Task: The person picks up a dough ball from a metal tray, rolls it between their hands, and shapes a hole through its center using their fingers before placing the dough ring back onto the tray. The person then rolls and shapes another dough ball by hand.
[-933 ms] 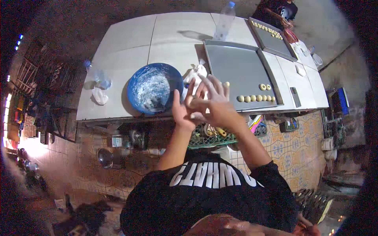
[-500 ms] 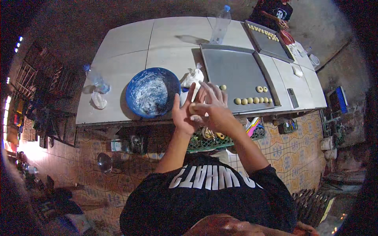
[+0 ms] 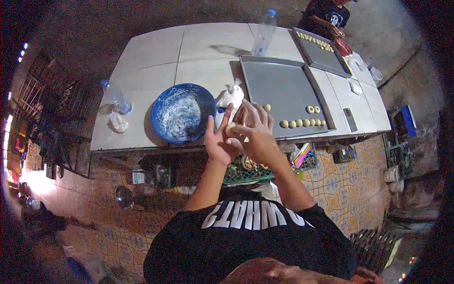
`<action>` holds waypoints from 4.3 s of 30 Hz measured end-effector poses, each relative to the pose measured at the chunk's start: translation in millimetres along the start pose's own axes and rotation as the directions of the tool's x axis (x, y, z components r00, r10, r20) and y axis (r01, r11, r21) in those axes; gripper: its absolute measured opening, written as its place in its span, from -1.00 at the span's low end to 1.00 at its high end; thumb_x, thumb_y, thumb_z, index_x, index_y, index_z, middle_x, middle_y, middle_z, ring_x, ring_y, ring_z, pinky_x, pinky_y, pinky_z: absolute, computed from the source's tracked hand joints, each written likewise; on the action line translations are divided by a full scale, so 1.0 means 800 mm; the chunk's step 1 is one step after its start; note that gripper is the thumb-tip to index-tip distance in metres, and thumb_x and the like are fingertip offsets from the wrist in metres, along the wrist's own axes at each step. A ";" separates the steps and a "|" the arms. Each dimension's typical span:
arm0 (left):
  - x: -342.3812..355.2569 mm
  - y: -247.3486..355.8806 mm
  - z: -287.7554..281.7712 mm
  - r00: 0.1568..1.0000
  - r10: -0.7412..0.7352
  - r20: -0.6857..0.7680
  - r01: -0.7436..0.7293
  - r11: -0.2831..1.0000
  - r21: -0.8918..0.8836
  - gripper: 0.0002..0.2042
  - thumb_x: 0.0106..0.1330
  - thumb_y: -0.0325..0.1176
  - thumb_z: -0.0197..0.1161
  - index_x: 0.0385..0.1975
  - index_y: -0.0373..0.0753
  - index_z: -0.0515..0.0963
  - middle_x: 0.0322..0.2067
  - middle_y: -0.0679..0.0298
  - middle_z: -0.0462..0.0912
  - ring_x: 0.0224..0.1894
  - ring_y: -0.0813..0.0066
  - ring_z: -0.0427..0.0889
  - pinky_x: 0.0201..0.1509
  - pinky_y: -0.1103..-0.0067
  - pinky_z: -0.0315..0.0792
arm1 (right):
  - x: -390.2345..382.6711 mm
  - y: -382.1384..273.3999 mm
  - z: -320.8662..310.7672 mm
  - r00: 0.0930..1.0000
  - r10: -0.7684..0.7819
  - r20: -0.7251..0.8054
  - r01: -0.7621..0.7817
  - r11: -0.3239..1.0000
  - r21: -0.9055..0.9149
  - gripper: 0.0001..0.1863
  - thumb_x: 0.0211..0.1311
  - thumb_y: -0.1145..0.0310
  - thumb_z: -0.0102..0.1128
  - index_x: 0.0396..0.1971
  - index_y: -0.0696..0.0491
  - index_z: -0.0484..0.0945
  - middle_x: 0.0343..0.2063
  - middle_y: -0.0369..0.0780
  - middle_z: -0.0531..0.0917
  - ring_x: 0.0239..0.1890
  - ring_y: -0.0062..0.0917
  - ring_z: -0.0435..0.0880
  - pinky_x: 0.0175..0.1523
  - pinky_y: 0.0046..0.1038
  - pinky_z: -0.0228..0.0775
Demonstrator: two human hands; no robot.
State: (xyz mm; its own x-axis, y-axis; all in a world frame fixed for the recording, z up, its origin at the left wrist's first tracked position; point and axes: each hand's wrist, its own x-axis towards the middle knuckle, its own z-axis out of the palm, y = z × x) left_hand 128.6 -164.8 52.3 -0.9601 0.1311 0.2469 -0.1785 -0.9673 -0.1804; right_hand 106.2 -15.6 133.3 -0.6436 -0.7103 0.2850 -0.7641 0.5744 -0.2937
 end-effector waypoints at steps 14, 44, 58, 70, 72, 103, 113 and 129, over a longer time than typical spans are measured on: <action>-0.007 -0.006 0.004 0.996 -0.063 0.060 0.065 0.997 -0.043 -0.25 0.56 0.33 -0.16 0.59 -0.02 0.22 0.56 0.03 0.22 0.58 0.03 0.24 0.49 0.11 0.41 | -0.003 -0.004 0.002 0.998 0.068 -0.012 -0.067 0.994 0.088 -0.66 0.23 -0.15 0.45 -0.14 -0.29 0.85 0.58 0.00 0.13 0.61 0.12 -0.01 0.52 0.27 -0.15; -0.001 -0.013 -0.009 0.999 -0.033 -0.041 0.038 0.990 0.133 -0.24 0.55 0.33 -0.09 0.60 0.00 0.16 0.57 0.06 0.21 0.51 0.04 0.34 0.51 0.13 0.37 | -0.019 0.020 -0.002 0.999 0.055 -0.001 -0.054 0.995 0.080 -0.55 0.24 -0.22 0.42 -0.04 -0.25 0.80 0.63 -0.04 0.01 0.65 0.19 -0.17 0.47 0.46 -0.13; -0.011 -0.008 -0.010 0.993 -0.111 0.048 0.111 0.994 0.004 -0.28 0.57 0.29 -0.09 0.57 -0.03 0.24 0.52 0.04 0.32 0.43 0.06 0.47 0.45 0.13 0.44 | -0.015 0.008 -0.006 0.997 0.018 0.075 -0.026 0.995 0.099 -0.59 0.23 -0.17 0.45 -0.03 -0.29 0.84 0.60 0.01 0.07 0.63 0.16 -0.09 0.55 0.26 -0.14; -0.015 -0.009 -0.002 0.993 0.040 -0.114 -0.023 0.989 0.143 -0.25 0.57 0.33 -0.17 0.60 -0.01 0.17 0.55 0.04 0.25 0.53 0.01 0.31 0.52 0.07 0.36 | -0.017 -0.006 -0.005 0.979 -0.031 0.202 0.007 0.993 0.122 -0.56 0.22 -0.24 0.42 -0.05 -0.30 0.83 0.61 0.03 0.04 0.64 0.17 -0.15 0.54 0.40 -0.24; -0.017 -0.001 -0.012 0.994 -0.089 0.060 0.091 0.996 -0.025 -0.26 0.57 0.32 -0.16 0.58 -0.04 0.21 0.55 0.03 0.25 0.54 0.01 0.30 0.52 0.09 0.36 | -0.020 0.007 -0.001 0.985 -0.064 0.159 0.037 0.985 0.168 -0.56 0.21 -0.25 0.42 -0.06 -0.30 0.83 0.62 0.03 0.02 0.64 0.18 -0.15 0.55 0.41 -0.25; -0.025 -0.001 -0.006 0.991 -0.116 0.070 0.119 0.992 -0.040 -0.27 0.60 0.27 -0.13 0.58 -0.10 0.20 0.56 -0.02 0.21 0.54 0.05 0.30 0.56 0.08 0.27 | -0.020 -0.004 -0.006 0.991 -0.024 0.132 0.015 0.997 0.073 -0.55 0.19 -0.25 0.41 -0.04 -0.33 0.80 0.61 -0.03 0.04 0.63 0.17 -0.10 0.52 0.37 -0.14; -0.020 -0.001 0.001 0.993 -0.080 0.087 0.083 0.996 -0.030 -0.26 0.58 0.27 -0.13 0.60 -0.08 0.16 0.57 -0.04 0.17 0.58 0.04 0.20 0.61 0.10 0.20 | -0.020 -0.008 0.012 0.997 -0.074 0.036 0.072 0.995 0.063 -0.57 0.17 -0.26 0.42 -0.10 -0.32 0.80 0.58 0.00 0.09 0.62 0.14 -0.04 0.49 0.37 -0.14; -0.019 -0.002 0.004 0.993 0.013 -0.114 0.004 0.989 0.145 -0.25 0.56 0.29 -0.09 0.59 -0.06 0.19 0.56 0.02 0.21 0.56 0.06 0.25 0.56 0.09 0.26 | -0.028 -0.005 0.000 0.987 -0.109 0.118 0.092 0.985 0.144 -0.54 0.11 -0.22 0.46 -0.06 -0.32 0.82 0.57 -0.01 0.14 0.61 0.07 -0.01 0.53 0.25 -0.07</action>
State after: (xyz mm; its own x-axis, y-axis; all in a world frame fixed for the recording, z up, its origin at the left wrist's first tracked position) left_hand 144.5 -166.0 51.9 -0.9806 0.1423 0.1348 -0.1488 -0.9881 -0.0392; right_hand 123.5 -2.0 128.1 -0.5467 -0.8117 0.2057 -0.8053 0.4425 -0.3945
